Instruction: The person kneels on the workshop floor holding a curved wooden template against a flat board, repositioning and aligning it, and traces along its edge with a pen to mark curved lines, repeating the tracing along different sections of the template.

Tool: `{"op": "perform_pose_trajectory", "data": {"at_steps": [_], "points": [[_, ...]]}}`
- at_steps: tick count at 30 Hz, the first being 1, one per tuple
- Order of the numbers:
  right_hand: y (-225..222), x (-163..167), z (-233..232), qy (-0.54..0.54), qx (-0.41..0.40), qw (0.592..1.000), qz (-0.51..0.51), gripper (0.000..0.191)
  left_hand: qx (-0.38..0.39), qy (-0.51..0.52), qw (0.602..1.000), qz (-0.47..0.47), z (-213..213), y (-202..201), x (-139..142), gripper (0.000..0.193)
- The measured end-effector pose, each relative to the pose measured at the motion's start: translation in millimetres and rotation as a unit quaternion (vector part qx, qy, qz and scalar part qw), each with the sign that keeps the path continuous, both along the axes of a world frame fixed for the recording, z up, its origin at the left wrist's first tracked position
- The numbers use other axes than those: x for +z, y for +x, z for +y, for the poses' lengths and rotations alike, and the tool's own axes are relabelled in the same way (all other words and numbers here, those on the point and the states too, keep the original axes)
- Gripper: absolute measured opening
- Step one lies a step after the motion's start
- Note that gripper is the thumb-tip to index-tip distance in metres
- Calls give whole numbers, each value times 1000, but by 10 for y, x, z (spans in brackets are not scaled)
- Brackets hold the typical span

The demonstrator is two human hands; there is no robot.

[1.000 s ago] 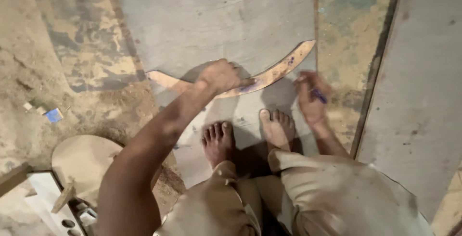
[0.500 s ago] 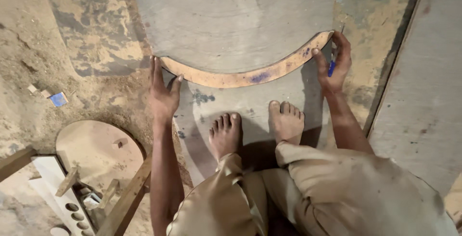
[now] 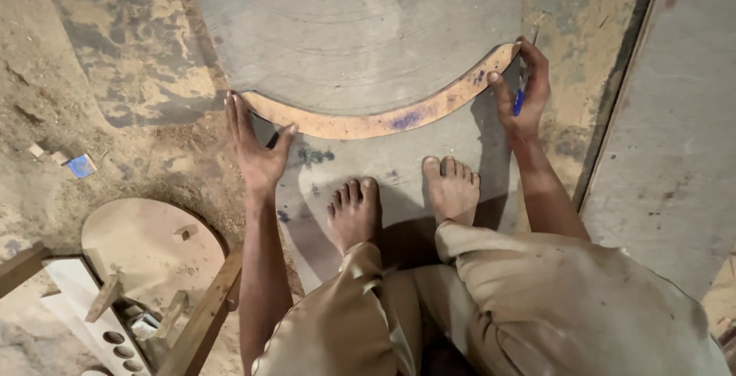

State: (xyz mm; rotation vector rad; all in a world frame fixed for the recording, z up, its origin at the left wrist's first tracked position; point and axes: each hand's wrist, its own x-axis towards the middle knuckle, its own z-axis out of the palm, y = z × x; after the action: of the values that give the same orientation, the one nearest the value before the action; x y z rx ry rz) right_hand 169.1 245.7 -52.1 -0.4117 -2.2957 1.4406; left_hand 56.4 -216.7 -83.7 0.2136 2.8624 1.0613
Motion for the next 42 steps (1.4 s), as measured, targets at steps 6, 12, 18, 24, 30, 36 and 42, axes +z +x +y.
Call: {"op": "perform_pose_trajectory", "data": {"at_steps": [6, 12, 18, 24, 30, 36, 42], "points": [[321, 15, -85, 35, -10, 999, -36, 55, -39, 5, 999, 5, -97, 261, -25, 120], [559, -28, -170, 34, -42, 998, -37, 54, -23, 27, 999, -14, -99, 562, 129, 123], [588, -64, -176, 64, -39, 997, -22, 53, -24, 55, 998, 15, -144, 599, 59, 123], [613, -15, -204, 78, -45, 995, -42, 52, -26, 23, 999, 35, -209, 668, -130, 129], [601, -41, -198, 71, -44, 995, -55, 51, -24, 21, 999, 37, -207, 677, -160, 131], [625, -132, -105, 89, -30, 995, -19, 53, -6, 47, 999, -11, -147, 687, -36, 129], [634, -115, -53, 74, -8, 997, -18, 55, 2, -10, 1000, -1, -45, 623, -79, 134]]}}
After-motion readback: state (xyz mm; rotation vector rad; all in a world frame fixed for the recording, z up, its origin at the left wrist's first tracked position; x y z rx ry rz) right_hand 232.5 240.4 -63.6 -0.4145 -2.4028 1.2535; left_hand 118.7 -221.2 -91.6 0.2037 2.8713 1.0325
